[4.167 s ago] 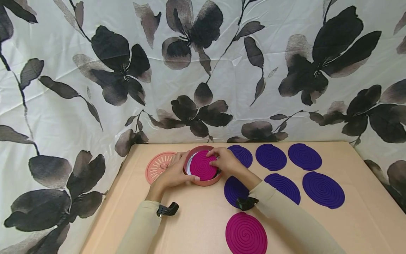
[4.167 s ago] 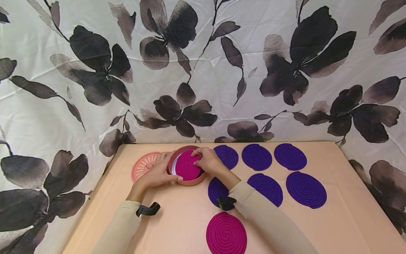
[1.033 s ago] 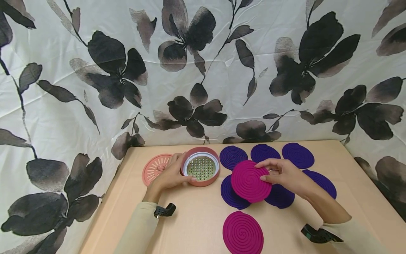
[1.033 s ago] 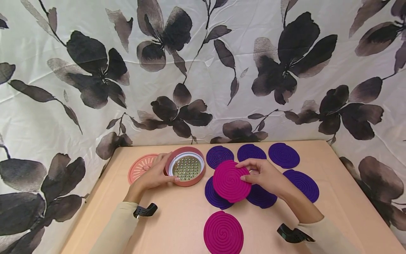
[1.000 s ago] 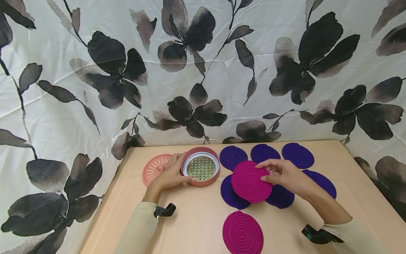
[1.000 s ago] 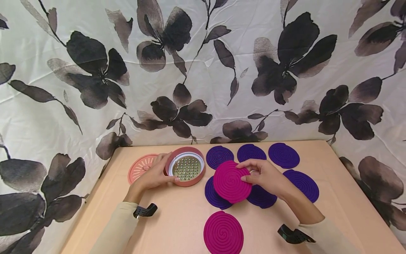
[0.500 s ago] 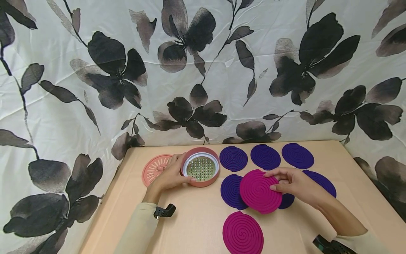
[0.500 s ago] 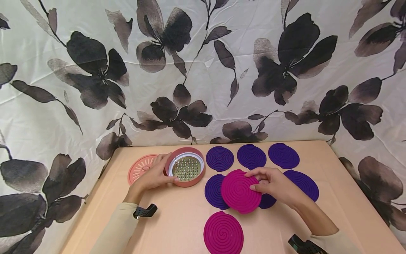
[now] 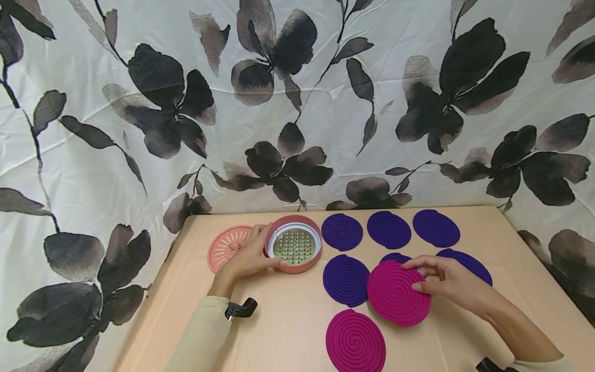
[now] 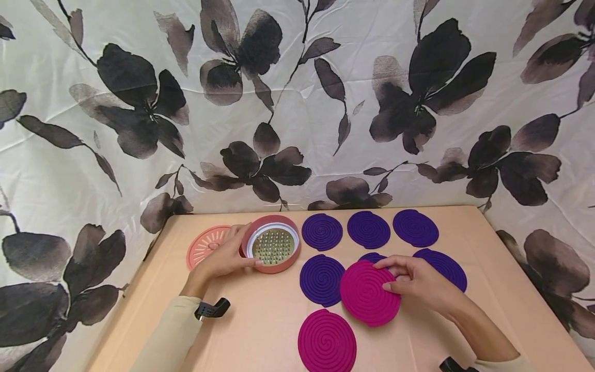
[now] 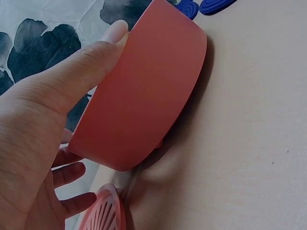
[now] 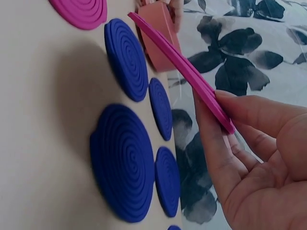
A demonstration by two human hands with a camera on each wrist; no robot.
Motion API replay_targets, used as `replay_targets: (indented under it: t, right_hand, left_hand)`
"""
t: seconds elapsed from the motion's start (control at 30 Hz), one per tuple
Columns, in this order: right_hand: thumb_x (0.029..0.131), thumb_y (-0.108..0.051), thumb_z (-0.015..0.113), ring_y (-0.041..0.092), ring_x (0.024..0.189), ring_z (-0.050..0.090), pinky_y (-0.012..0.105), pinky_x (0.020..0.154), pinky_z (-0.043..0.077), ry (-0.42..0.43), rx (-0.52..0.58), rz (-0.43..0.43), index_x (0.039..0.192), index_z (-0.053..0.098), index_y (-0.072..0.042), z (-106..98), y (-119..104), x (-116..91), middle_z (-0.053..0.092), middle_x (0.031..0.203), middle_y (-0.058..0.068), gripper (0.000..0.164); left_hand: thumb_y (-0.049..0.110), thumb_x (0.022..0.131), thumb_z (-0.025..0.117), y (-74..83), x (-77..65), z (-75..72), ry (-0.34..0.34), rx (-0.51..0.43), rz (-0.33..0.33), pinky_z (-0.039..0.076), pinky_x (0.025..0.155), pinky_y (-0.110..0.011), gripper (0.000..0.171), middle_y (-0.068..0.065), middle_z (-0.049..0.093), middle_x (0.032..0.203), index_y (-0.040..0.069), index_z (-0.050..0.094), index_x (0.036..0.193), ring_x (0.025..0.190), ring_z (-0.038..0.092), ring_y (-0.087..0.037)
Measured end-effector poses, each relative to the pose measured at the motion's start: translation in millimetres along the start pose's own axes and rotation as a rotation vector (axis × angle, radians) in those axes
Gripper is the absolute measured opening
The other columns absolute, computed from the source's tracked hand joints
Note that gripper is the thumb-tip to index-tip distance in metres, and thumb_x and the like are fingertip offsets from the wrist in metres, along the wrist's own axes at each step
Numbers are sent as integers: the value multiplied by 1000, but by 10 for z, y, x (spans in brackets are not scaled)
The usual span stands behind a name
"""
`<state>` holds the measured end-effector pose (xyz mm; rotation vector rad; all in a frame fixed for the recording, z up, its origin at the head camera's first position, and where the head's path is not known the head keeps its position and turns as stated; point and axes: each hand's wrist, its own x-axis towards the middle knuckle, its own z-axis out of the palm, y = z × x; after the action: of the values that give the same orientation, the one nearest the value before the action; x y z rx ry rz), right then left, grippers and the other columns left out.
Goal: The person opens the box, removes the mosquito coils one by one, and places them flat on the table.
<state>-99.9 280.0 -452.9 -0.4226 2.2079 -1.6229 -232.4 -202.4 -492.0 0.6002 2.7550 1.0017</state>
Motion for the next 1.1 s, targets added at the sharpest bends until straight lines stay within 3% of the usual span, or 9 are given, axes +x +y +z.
replay_targets:
  t: [0.33,0.57,0.7,0.9,1.1]
  right_hand:
    - [98,-9,66,15,87,67,29,72,57,-48,-22,51,134,55,5,-139,155,-143,68,104,15,41]
    - [93,-5,69,8,76,55,27,58,48,-54,-93,6,128,64,-1,-185,277,-210,57,90,1,35]
    - [94,-4,68,7,78,52,26,58,47,-89,-88,2,127,65,-2,-211,353,-248,52,89,-1,34]
    - [95,-6,67,8,89,59,25,68,53,-152,-53,28,128,64,-2,-236,455,-292,66,103,7,34]
    - [96,-3,64,6,91,60,23,69,53,-219,32,32,130,62,1,-226,529,-314,67,105,8,34]
  left_hand:
    - [55,71,88,14,3,7,10,1,23,39,108,-56,112,-7,40,143,24,28,161,131,38,-23]
    - [57,71,88,15,7,-2,11,12,27,38,109,-56,113,-7,40,143,24,28,161,132,37,-24]
    - [61,70,87,12,8,-6,8,31,29,36,111,-55,115,-6,39,143,23,27,161,133,37,-24]
    - [62,70,86,1,13,-5,7,32,23,35,112,-55,116,-5,38,145,23,27,161,134,37,-25]
    - [62,69,86,6,9,-8,4,31,13,37,111,-55,116,-6,38,145,24,27,161,134,38,-25]
